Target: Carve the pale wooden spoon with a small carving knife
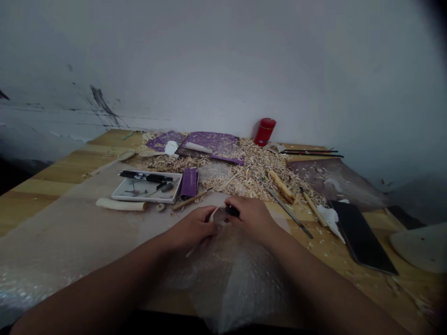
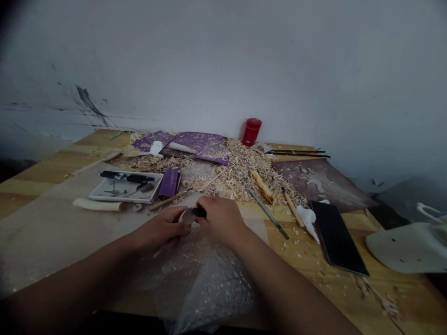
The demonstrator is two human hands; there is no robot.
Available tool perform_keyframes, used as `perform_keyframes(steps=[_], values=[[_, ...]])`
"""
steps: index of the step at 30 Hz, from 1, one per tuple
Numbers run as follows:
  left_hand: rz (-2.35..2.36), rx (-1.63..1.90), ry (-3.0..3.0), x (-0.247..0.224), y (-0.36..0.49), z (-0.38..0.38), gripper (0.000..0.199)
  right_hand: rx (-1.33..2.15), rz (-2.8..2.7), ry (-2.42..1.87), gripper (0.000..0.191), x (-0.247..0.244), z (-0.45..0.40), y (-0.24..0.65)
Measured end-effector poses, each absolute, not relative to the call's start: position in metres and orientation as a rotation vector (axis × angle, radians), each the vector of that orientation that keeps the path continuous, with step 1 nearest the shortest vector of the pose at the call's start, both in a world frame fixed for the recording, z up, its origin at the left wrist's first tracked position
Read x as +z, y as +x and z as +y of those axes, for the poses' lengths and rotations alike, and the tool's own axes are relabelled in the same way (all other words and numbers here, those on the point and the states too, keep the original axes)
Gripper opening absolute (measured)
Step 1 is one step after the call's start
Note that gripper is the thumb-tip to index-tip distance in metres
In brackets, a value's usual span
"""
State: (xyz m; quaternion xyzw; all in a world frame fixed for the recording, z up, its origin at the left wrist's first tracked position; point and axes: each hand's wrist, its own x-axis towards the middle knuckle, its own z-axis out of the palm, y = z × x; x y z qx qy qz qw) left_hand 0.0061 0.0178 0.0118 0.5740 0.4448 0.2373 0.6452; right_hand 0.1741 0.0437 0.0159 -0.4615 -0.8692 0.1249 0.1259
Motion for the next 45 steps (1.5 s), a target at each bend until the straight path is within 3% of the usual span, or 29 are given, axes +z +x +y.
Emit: perform_keyframes(steps=[4,11,22,26,30,36,38,45], values=[[1.019,0.546,1.344,0.01,0.004,0.018,0.01,0.384,-2.479,-1.355,0.02,0.015,0.045,0.177],[1.017,0.611,1.282,0.014,0.001,0.021,0.03,0.582,-2.288,-1.165,0.02,0.017,0.047,0.188],[1.165,0.756,1.368,0.008,-0.002,0.025,0.027,0.493,-2.228,-1.187,0.031,0.009,0.047,0.183],[1.168,0.842,1.56,0.009,-0.002,0.026,0.036,0.47,-2.232,-1.188,0.035,0.008,0.046,0.182],[1.152,0.733,1.769,0.006,-0.001,0.025,0.018,0.505,-2.335,-1.09,0.041,0.007,0.046,0.179],[1.096,0.668,1.67,0.0,0.001,0.022,0.016,0.469,-2.361,-1.134,0.017,0.005,0.044,0.177],[1.126,0.729,1.688,-0.005,0.002,0.022,0.026,0.407,-2.327,-1.232,0.012,0.004,0.045,0.178],[1.313,0.749,1.965,-0.006,0.003,0.015,0.026,0.348,-2.295,-1.345,0.016,0.003,0.046,0.178]])
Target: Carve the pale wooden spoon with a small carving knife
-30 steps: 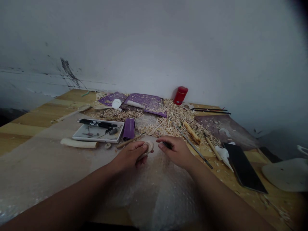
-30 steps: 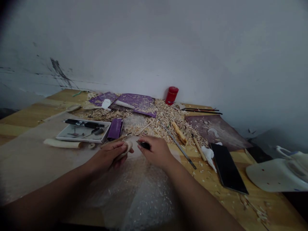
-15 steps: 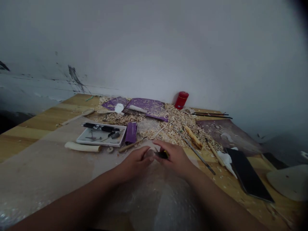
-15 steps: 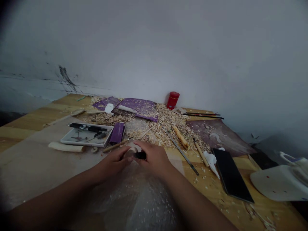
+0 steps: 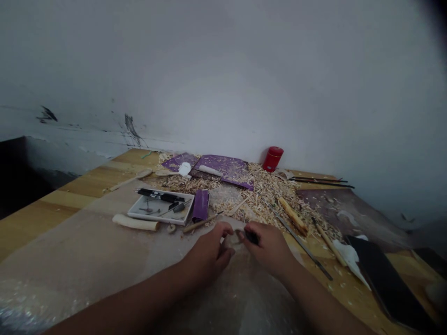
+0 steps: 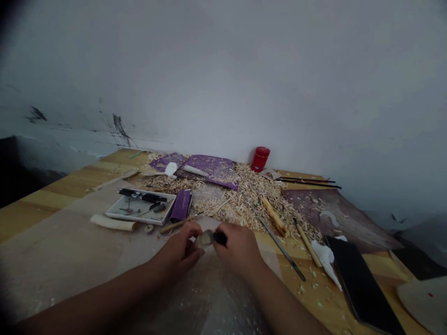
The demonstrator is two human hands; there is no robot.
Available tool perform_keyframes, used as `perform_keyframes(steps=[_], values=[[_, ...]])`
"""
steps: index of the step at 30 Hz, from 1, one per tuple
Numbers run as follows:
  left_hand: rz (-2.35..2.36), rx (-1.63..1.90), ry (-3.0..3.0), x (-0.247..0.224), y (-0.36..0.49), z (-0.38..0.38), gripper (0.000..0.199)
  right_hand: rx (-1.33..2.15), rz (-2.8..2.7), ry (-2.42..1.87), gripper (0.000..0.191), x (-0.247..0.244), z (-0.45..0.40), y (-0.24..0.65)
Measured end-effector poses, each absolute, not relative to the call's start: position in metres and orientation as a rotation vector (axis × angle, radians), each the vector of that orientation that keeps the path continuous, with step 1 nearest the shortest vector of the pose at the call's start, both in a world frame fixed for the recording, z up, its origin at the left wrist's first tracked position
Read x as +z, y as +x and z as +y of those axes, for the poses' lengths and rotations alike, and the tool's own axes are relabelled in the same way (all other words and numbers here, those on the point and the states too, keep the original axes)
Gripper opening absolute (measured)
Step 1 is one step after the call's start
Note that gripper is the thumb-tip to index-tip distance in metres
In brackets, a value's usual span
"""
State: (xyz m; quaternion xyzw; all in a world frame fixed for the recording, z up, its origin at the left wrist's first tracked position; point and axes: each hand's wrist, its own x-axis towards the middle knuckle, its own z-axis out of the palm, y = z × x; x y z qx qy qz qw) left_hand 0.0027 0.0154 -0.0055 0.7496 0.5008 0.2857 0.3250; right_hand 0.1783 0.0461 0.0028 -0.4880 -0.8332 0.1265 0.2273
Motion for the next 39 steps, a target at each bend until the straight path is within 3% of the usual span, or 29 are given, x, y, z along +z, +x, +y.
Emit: perform_keyframes(steps=[7,14,21,28,39], values=[[1.337,0.72,2.224,-0.005,0.002,0.017,0.007,0.49,-2.372,-1.23,0.02,0.01,0.039,0.176],[1.322,0.874,1.82,-0.006,0.0,0.024,0.019,0.525,-2.227,-1.222,0.022,0.017,0.04,0.177],[1.191,0.939,1.46,0.007,-0.002,0.02,0.024,0.369,-1.966,-1.611,0.026,0.008,0.067,0.197],[1.218,0.872,1.357,0.013,0.0,0.022,0.026,0.456,-1.955,-1.331,0.022,0.014,0.058,0.191],[1.235,0.797,1.329,0.009,-0.002,0.025,0.027,0.497,-1.967,-1.321,0.02,0.017,0.054,0.186]])
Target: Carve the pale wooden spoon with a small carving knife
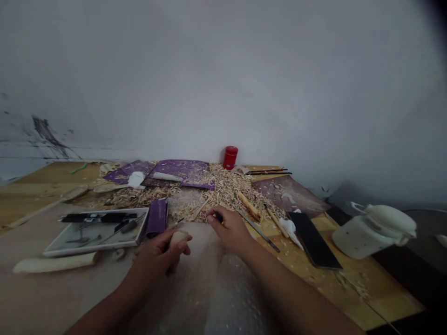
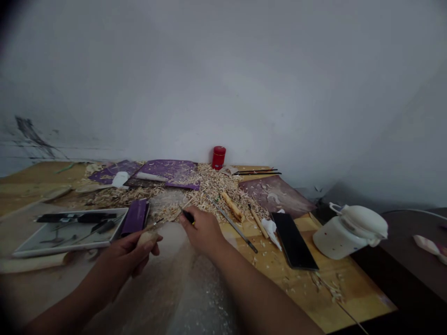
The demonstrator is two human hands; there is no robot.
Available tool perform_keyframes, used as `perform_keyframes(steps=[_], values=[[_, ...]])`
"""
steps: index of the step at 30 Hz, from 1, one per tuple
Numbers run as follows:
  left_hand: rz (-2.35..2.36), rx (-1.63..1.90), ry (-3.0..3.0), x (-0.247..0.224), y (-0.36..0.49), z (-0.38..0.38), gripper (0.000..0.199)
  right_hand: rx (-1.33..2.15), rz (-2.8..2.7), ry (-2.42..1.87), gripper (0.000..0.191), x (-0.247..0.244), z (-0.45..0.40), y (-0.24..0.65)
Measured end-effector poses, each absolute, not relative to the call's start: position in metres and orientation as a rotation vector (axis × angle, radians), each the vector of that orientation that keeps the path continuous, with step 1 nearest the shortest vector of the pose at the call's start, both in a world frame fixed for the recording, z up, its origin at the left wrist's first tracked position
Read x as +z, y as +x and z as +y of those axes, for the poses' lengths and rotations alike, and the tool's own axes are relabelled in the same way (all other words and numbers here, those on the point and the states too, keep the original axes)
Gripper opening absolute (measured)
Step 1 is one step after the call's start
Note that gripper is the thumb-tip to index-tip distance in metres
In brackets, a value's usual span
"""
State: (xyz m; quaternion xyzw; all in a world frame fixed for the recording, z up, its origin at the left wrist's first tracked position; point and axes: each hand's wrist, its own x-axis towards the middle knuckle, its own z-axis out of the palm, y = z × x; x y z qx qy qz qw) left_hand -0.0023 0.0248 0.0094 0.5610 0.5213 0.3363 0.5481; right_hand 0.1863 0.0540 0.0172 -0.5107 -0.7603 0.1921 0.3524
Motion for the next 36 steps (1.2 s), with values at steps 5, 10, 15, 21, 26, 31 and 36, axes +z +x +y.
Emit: perform_keyframes(steps=[5,10,15,21,26,31,36], values=[[1.164,0.995,1.147,0.017,0.002,0.023,0.032,0.451,-1.997,-1.307,0.024,0.019,0.049,0.184],[1.107,1.086,1.078,0.012,-0.003,0.027,0.03,0.462,-1.889,-1.341,0.025,0.018,0.051,0.186],[1.014,1.041,1.316,0.008,-0.005,0.025,0.031,0.464,-2.1,-1.289,0.031,0.021,0.044,0.18],[0.995,1.761,0.971,0.028,-0.041,0.042,0.02,0.444,-2.152,-1.251,0.032,0.015,0.041,0.178],[0.857,1.866,0.789,0.038,-0.052,0.05,0.017,0.407,-2.173,-1.257,0.032,0.008,0.044,0.179],[1.094,1.282,1.143,0.019,-0.018,0.032,0.023,0.374,-2.171,-1.239,0.032,0.01,0.041,0.18],[1.176,1.036,1.358,0.016,-0.011,0.022,0.012,0.31,-2.268,-1.233,0.034,0.015,0.037,0.176]])
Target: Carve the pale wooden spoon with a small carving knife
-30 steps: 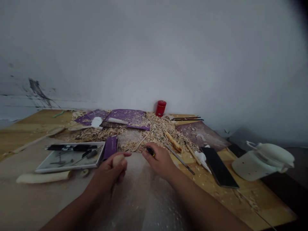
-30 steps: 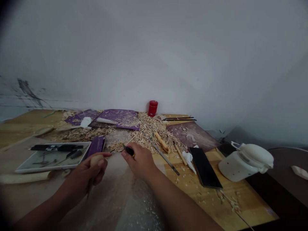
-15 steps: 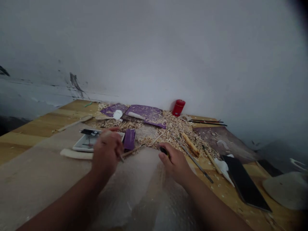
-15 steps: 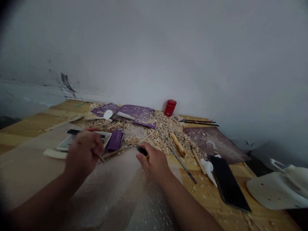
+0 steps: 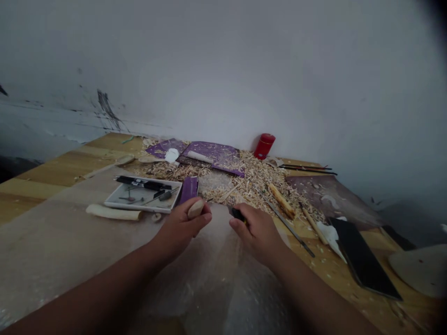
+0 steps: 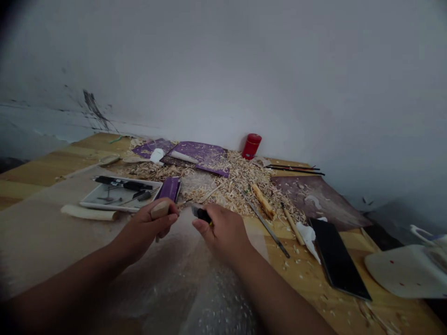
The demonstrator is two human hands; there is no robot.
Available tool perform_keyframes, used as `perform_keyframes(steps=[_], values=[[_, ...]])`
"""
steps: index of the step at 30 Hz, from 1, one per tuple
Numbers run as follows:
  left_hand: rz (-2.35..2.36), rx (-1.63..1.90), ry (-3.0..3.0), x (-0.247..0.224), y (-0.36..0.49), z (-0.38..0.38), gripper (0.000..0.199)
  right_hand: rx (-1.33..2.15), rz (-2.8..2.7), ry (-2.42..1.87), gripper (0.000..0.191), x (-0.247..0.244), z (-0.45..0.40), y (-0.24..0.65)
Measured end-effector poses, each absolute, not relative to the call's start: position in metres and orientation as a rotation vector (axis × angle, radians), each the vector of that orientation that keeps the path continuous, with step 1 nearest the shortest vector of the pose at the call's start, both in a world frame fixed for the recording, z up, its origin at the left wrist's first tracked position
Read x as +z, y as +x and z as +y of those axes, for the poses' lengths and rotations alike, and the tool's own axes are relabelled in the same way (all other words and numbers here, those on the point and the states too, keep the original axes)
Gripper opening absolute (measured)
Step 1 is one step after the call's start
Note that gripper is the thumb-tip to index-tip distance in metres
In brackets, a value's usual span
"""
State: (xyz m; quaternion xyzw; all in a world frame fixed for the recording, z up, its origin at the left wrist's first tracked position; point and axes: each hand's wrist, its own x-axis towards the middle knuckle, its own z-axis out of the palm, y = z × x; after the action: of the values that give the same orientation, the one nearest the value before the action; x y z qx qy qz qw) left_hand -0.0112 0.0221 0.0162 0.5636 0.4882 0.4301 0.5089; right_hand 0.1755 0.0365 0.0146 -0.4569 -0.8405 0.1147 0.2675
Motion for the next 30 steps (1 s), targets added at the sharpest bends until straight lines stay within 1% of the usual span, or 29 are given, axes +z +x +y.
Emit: perform_keyframes(steps=[5,11,14,19,26,30], values=[[1.216,0.96,1.652,0.017,-0.008,0.018,0.017,0.249,-2.414,-1.232,0.038,0.016,0.03,0.167],[1.25,0.951,1.947,0.013,-0.003,0.02,0.016,0.16,-2.472,-1.217,0.045,0.018,0.021,0.161],[1.254,0.933,1.985,0.011,-0.002,0.021,0.02,0.116,-2.486,-1.228,0.047,0.02,0.018,0.158],[1.273,0.949,2.062,0.009,-0.002,0.017,0.017,0.067,-2.507,-1.242,0.048,0.025,0.013,0.157],[1.327,1.018,2.09,0.009,-0.001,0.008,0.026,0.002,-2.495,-1.207,0.049,0.026,0.01,0.157],[1.399,1.061,2.095,0.008,0.0,0.01,0.026,-0.051,-2.488,-1.244,0.05,0.027,0.009,0.154]])
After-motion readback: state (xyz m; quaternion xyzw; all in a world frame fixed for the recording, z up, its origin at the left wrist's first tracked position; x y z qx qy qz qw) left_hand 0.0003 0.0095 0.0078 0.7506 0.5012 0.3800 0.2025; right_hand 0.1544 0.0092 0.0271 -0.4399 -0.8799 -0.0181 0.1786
